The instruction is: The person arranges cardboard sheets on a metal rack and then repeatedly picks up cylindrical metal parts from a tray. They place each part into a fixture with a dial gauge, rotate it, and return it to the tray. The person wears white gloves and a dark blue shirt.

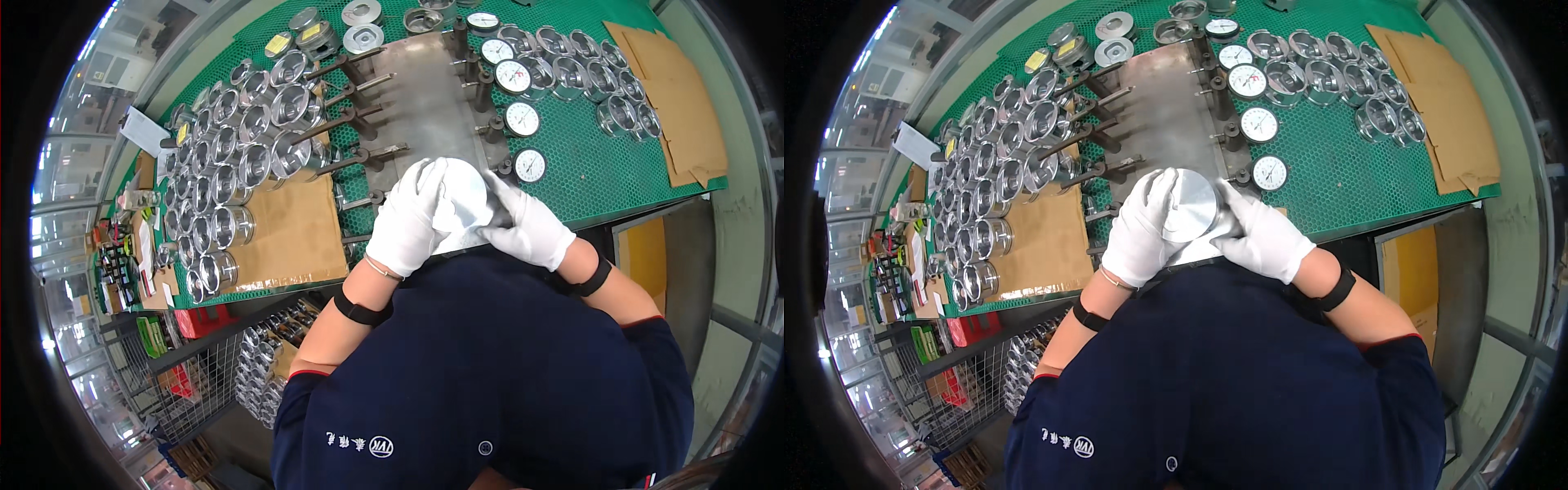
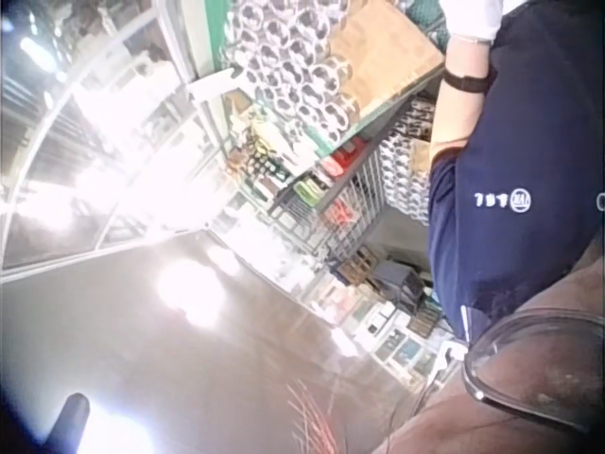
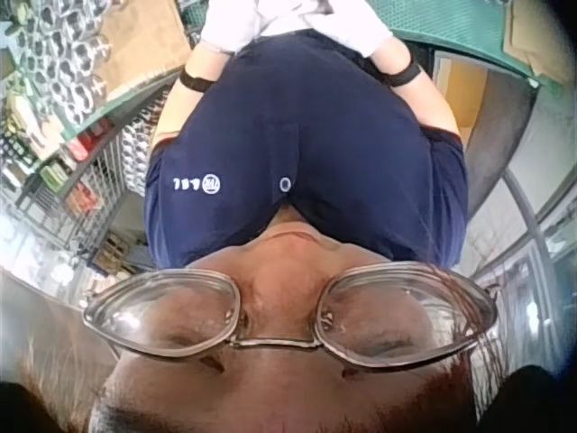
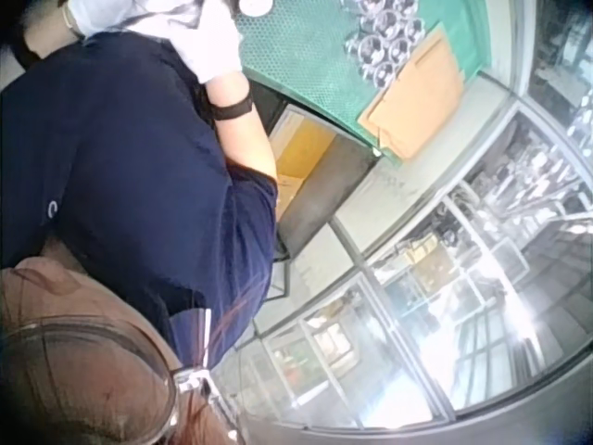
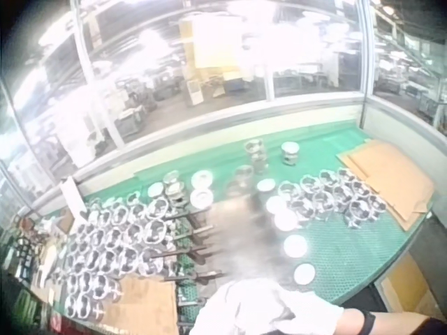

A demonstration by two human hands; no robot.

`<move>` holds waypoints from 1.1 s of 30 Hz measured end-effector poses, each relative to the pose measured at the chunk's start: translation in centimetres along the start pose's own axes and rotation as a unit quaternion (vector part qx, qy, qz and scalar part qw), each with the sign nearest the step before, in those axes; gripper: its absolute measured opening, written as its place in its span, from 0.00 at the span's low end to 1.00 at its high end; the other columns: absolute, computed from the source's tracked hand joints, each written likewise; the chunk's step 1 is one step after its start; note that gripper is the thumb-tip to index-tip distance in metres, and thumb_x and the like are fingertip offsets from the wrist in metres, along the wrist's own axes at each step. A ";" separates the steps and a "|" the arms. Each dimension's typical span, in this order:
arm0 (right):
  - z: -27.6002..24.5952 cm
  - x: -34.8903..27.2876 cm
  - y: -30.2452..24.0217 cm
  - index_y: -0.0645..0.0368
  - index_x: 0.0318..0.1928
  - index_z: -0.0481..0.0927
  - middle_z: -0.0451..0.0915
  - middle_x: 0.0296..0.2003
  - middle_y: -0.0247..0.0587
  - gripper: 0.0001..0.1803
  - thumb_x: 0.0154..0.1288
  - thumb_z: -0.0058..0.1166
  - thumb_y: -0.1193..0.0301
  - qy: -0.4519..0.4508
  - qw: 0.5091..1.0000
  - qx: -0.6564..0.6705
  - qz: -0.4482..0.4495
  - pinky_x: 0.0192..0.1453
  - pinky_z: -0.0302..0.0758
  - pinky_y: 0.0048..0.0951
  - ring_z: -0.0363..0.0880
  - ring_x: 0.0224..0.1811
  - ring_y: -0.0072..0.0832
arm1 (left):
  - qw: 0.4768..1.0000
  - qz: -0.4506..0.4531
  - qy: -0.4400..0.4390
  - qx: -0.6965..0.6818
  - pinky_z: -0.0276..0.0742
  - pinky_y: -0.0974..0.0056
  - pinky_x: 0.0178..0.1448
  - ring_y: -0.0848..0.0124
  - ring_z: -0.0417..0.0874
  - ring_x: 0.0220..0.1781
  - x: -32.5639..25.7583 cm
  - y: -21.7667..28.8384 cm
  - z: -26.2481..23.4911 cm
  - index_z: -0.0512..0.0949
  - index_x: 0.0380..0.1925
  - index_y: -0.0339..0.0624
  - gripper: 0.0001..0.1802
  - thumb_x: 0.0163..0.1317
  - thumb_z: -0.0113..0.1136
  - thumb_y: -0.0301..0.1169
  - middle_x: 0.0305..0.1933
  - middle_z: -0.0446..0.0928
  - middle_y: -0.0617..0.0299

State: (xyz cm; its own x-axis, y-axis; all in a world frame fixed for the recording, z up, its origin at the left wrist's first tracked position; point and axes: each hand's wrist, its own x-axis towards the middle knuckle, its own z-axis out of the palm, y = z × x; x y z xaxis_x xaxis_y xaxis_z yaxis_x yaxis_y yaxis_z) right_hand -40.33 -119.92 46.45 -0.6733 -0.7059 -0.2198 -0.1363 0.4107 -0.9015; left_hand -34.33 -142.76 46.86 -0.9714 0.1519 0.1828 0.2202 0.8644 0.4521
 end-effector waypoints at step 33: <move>0.8 0.2 0.7 0.66 0.79 0.46 0.84 0.44 0.56 0.54 0.61 0.64 0.62 -0.030 0.988 0.053 0.141 0.54 0.80 0.34 0.85 0.45 0.42 | 0.991 -0.013 0.076 -0.108 0.78 0.53 0.64 0.45 0.78 0.64 2.1 -0.2 0.7 0.66 0.70 0.43 0.49 0.45 0.79 0.32 0.69 0.68 0.43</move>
State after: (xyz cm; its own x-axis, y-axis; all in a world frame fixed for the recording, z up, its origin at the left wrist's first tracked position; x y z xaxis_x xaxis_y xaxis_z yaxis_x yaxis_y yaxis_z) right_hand -39.96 -120.21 45.51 -0.6284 -0.6069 -0.4866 0.1287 0.5358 -0.8345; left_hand -36.52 -142.26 46.54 -0.9558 0.0420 0.2911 0.2251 0.7416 0.6320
